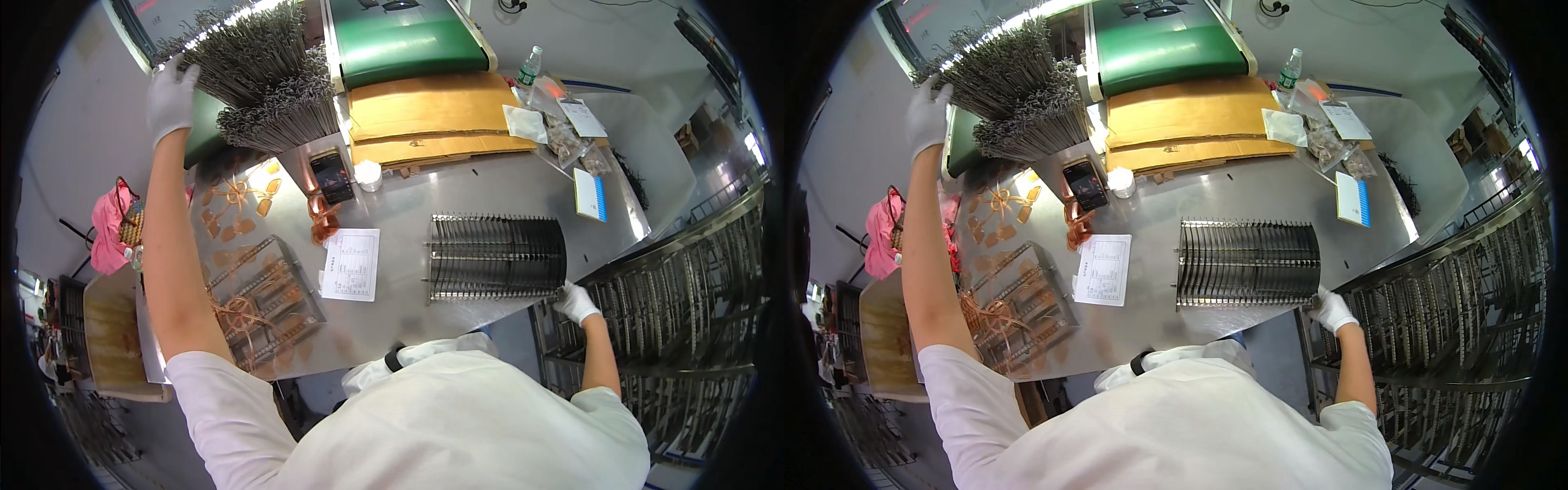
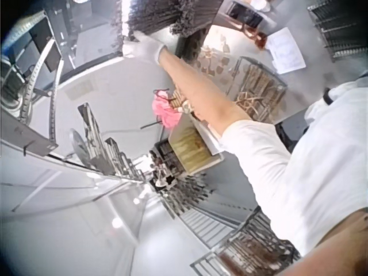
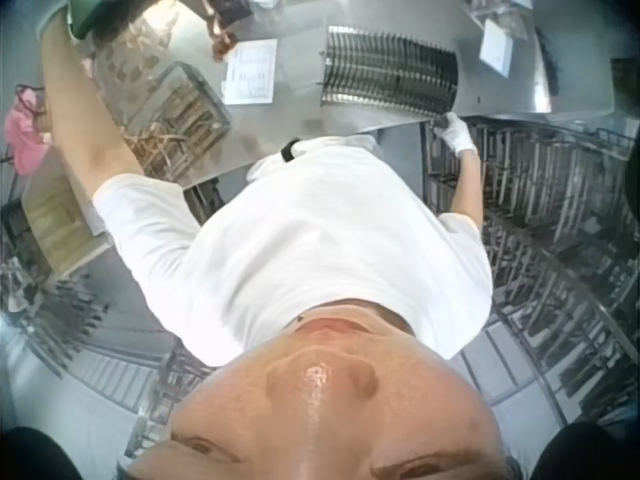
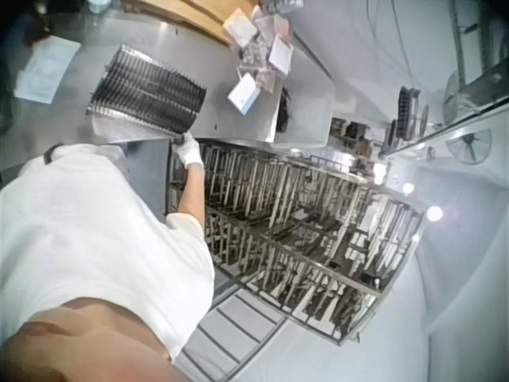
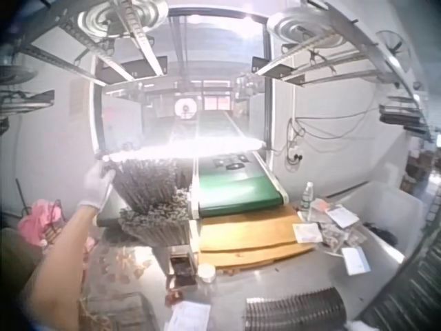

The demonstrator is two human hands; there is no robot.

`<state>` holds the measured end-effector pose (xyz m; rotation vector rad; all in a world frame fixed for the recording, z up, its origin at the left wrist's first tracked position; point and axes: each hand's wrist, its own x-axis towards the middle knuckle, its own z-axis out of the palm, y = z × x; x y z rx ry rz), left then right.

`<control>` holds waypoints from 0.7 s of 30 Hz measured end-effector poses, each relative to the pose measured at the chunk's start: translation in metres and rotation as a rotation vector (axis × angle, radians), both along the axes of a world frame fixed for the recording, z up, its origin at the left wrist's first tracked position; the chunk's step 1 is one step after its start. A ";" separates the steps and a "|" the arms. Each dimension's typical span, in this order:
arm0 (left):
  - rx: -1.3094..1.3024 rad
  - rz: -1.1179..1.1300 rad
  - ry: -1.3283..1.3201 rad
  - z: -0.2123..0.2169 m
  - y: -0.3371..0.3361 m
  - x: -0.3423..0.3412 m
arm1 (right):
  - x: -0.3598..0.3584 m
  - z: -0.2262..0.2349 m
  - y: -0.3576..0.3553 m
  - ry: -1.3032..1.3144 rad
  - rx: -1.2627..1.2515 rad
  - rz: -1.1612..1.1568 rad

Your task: The person assembles a black metal frame by inserting a cross-shaped support and attaching a slatted panel. They then handle a gold-colored decorative frame, placing it aside, and continue assembling the black frame components on a stainless steel workbench.

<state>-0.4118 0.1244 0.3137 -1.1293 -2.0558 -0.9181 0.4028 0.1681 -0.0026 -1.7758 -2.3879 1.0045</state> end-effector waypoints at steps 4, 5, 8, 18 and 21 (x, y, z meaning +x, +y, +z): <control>-0.196 0.258 0.033 0.018 0.010 0.003 | -0.006 0.042 0.024 -0.033 0.214 -0.157; -0.161 0.225 -0.004 0.021 0.011 0.000 | 0.001 0.040 0.029 -0.020 0.275 -0.148; -0.197 0.248 0.101 0.035 0.008 0.024 | 0.003 0.048 0.028 0.099 0.280 -0.194; 0.277 0.072 -0.048 0.053 0.010 -0.046 | -0.019 0.087 0.033 0.180 0.307 -0.225; 0.880 -0.510 -0.505 0.118 -0.026 -0.066 | -0.027 0.090 0.038 0.231 0.350 -0.192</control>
